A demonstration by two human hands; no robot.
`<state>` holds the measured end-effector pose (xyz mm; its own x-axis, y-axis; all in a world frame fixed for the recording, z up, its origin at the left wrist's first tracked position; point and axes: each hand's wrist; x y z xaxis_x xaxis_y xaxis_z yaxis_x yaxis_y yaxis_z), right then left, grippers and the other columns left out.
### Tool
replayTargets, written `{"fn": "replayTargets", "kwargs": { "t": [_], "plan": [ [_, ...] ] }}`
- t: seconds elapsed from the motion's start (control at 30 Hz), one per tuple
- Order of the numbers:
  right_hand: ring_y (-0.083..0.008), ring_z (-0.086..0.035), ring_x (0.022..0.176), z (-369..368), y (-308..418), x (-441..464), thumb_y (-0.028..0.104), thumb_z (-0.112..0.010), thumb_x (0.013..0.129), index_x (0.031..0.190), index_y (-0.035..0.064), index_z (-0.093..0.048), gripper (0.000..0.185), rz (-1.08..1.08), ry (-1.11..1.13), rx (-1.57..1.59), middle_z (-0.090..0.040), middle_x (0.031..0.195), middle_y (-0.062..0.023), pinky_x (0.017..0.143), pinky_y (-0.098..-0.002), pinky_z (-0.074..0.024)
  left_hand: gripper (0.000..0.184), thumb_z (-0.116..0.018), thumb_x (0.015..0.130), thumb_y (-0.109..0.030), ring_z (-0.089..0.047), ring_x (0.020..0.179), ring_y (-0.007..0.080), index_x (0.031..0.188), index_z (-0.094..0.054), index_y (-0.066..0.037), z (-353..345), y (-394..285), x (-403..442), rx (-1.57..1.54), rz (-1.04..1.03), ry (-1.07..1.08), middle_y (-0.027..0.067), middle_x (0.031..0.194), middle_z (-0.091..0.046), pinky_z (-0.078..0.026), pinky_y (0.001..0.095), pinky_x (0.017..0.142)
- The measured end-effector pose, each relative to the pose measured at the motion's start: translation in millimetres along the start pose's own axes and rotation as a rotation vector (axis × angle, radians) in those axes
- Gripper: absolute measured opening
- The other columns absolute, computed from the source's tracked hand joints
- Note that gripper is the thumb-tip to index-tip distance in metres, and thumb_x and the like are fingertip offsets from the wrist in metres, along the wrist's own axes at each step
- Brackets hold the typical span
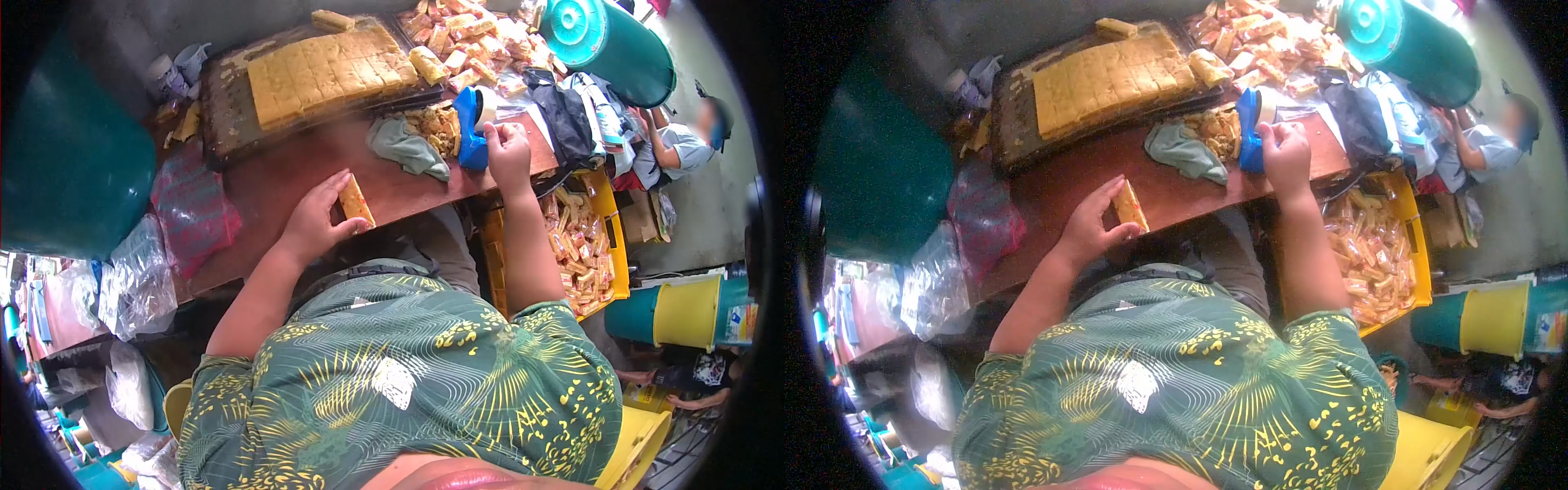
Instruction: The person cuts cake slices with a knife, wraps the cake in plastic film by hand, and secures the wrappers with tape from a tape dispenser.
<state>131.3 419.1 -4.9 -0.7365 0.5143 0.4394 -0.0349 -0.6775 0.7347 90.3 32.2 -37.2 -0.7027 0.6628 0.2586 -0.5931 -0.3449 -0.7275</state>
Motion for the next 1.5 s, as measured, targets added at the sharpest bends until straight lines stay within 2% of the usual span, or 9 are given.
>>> {"fn": "replayTargets", "kwargs": {
  "t": [0.07, 0.23, 0.63, 0.83, 1.07, 1.13, 1.17, 1.3, 1.5],
  "plan": [
    [-0.0301, -0.064, 0.088, 8, 22, -19, 0.029, -0.071, 0.098, 0.087, 0.0042, -0.074, 0.027, 0.315, -0.069, -0.301, -0.068, 0.087, -0.0131, 0.087, -0.0409, -0.0506, 0.087, -0.087, 0.082, -0.04, -0.048, 0.145, 0.0348, 0.149, -0.05, 0.001, 2, -3, -2, 0.014, -0.001, -0.008, 0.0224, 0.154, -0.051, -0.038, 0.041, 0.121],
    [-0.0356, -0.062, 0.089, 21, -33, -44, 0.028, -0.071, 0.097, 0.086, 0.0002, -0.071, 0.03, 0.237, -0.041, -0.515, -0.064, 0.09, -0.0154, 0.085, -0.0456, -0.0485, 0.085, -0.086, 0.083, -0.038, -0.05, 0.143, 0.0339, 0.148, -0.05, 0.003, 0, -1, -3, 0.0, -0.002, -0.013, 0.021, 0.154, -0.051, -0.039, 0.0407, 0.12],
    [-0.0205, -0.063, 0.088, -83, 91, -117, 0.012, -0.087, 0.082, 0.101, 0.0048, -0.072, 0.025, 0.359, 0.813, 0.277, -0.062, 0.101, -0.0086, 0.077, -0.0333, -0.0552, 0.068, -0.077, 0.087, -0.019, -0.05, 0.143, 0.0338, 0.147, -0.052, 0.002, 0, 9, -3, -0.025, -0.051, -0.027, 0.02, 0.153, -0.052, -0.04, 0.0392, 0.12],
    [-0.0223, -0.066, 0.084, -104, 100, -85, 0.018, -0.088, 0.081, 0.121, 0.0031, -0.059, 0.051, 0.272, 0.654, 0.173, -0.064, 0.103, -0.013, 0.074, -0.0348, -0.0564, 0.06, -0.07, 0.085, -0.006, -0.052, 0.139, 0.0349, 0.142, -0.055, 0.002, -6, 14, -1, 0.082, -0.091, -0.054, 0.0208, 0.15, -0.055, -0.042, 0.0407, 0.119],
    [-0.0118, -0.061, 0.083, 5, 15, -12, 0.024, -0.073, 0.099, 0.124, 0.0047, -0.065, 0.033, 0.082, -0.176, 0.005, -0.066, 0.102, -0.0034, 0.071, -0.0262, -0.051, 0.038, -0.08, 0.079, -0.008, -0.061, 0.125, 0.0353, 0.113, -0.064, -0.003, -4, 2, -3, 0.083, -0.084, -0.156, 0.0176, 0.135, -0.064, -0.047, 0.0455, 0.11],
    [-0.0106, -0.06, 0.084, 19, -39, 8, 0.032, -0.069, 0.102, 0.117, 0.0028, -0.07, 0.033, -0.256, 0.151, 0.4, -0.068, 0.101, -0.0017, 0.075, -0.0265, -0.05, 0.037, -0.082, 0.078, -0.009, -0.064, 0.12, 0.0352, 0.11, -0.064, -0.004, -5, 2, -1, 0.053, -0.066, -0.137, 0.0166, 0.13, -0.067, -0.049, 0.0453, 0.107],
    [-0.0102, -0.059, 0.085, 24, -33, 15, 0.037, -0.065, 0.105, 0.108, 0.0034, -0.075, 0.036, -0.484, 0.217, 0.05, -0.069, 0.099, -0.001, 0.078, -0.0267, -0.0484, 0.038, -0.083, 0.079, -0.009, -0.066, 0.117, 0.0349, 0.11, -0.064, -0.004, -5, 5, 0, 0.043, -0.066, -0.119, 0.0162, 0.128, -0.067, -0.05, 0.0447, 0.105],
    [-0.0185, -0.064, 0.089, -7, -45, 11, 0.037, -0.073, 0.099, 0.096, 0.0044, -0.079, 0.033, -0.289, 0.143, 0.429, -0.071, 0.093, -0.0068, 0.087, -0.0339, -0.0487, 0.038, -0.085, 0.081, -0.011, -0.069, 0.106, 0.0315, 0.113, -0.064, -0.005, -8, 2, -5, -0.155, -0.049, -0.149, 0.0149, 0.12, -0.069, -0.056, 0.0408, 0.094],
    [-0.025, -0.063, 0.088, 12, -37, -37, 0.03, -0.075, 0.096, 0.083, 0.0033, -0.076, 0.03, 0.27, -0.091, -0.375, -0.066, 0.088, -0.0106, 0.083, -0.0374, -0.0492, 0.037, -0.086, 0.084, -0.012, -0.069, 0.108, 0.0293, 0.115, -0.066, -0.006, -4, -1, -12, -0.121, -0.166, -0.245, 0.0146, 0.12, -0.068, -0.057, 0.0375, 0.092]
  ]
}}
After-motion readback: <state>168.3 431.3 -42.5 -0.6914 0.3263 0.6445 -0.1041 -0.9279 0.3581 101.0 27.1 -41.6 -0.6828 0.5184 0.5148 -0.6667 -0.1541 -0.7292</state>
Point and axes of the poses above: each hand's wrist, its own x-axis towards the middle knuckle, its own z-axis out of the back of the hand, y = z × x
